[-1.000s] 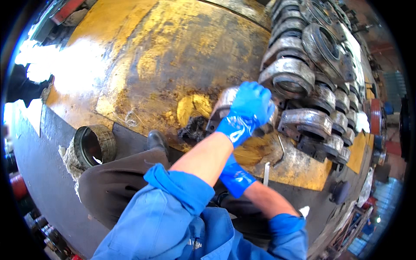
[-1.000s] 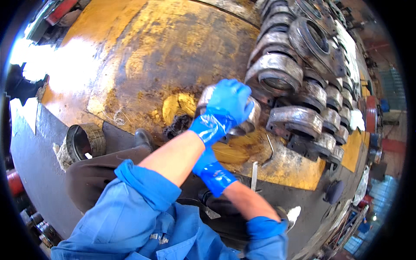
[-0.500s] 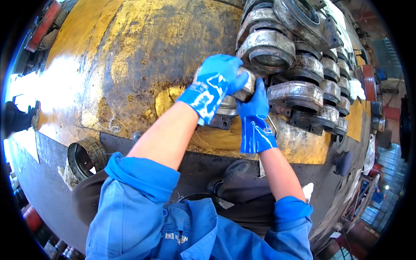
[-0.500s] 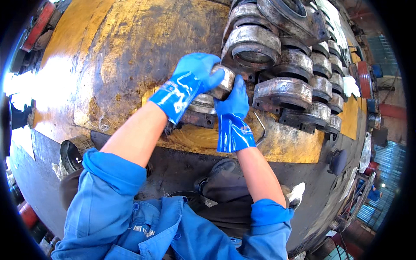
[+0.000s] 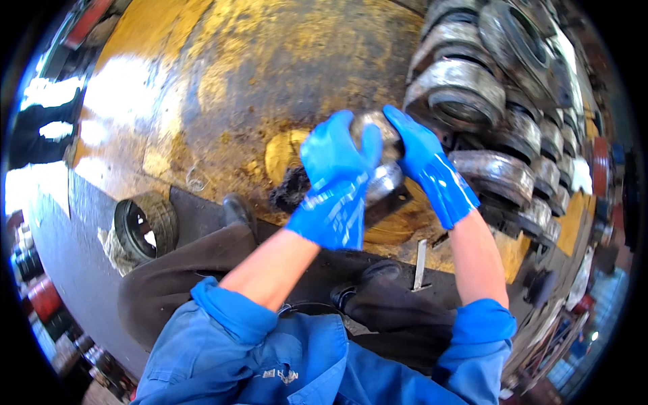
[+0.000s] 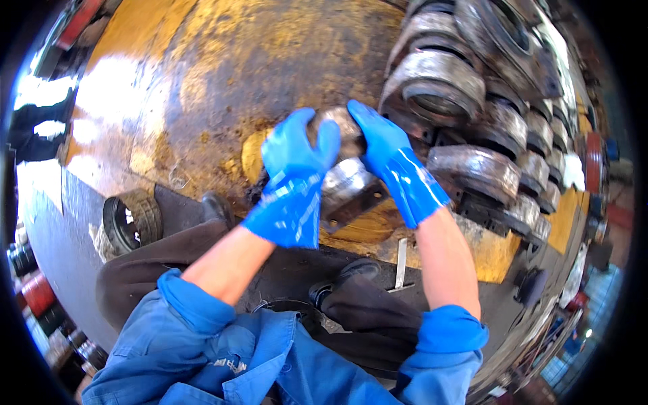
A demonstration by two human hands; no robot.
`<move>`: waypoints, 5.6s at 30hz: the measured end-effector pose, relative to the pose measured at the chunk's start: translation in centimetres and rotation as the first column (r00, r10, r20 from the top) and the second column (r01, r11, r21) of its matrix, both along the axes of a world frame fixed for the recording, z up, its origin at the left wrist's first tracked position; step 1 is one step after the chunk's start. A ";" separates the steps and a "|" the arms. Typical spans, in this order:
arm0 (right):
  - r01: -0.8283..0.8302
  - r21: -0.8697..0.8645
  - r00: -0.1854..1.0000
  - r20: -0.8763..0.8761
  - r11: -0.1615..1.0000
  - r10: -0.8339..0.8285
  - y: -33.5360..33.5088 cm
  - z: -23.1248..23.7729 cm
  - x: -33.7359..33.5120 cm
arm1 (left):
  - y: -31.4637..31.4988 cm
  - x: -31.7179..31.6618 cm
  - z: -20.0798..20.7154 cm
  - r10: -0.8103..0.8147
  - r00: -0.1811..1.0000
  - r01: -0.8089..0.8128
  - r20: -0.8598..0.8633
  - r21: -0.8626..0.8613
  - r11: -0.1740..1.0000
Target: The person cleans various cylindrical metal components by hand using a cloth and a dark industrial lubricant, wiping both the internal and external surfaces before cleaning the floor surface.
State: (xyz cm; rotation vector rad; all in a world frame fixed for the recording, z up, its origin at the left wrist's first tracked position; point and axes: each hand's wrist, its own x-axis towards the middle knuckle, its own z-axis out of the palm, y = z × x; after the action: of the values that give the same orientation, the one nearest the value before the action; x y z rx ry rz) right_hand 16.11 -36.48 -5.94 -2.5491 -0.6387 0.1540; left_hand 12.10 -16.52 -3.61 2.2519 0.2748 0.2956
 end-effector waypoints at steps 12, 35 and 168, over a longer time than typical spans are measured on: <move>0.271 0.051 0.962 -0.006 0.961 -0.271 -6.7 1.5 -13.7 | -6.8 -14.9 1.9 -0.208 0.943 0.201 0.260 0.054 0.978; 0.529 0.117 0.839 0.075 0.841 -0.539 3.4 5.3 -13.1 | 8.2 -8.0 -22.5 -0.701 0.713 0.671 -0.019 0.309 0.674; 0.514 0.138 0.847 0.075 0.846 -0.527 2.5 5.6 -12.1 | -2.1 19.9 -23.8 -0.544 0.811 0.331 0.216 0.596 0.731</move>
State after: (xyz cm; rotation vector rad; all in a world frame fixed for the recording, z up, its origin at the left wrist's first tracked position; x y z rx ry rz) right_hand 3.99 -33.96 -0.34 -2.5295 0.0319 -0.2100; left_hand 31.97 -18.62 -27.42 2.6423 -0.6443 0.5930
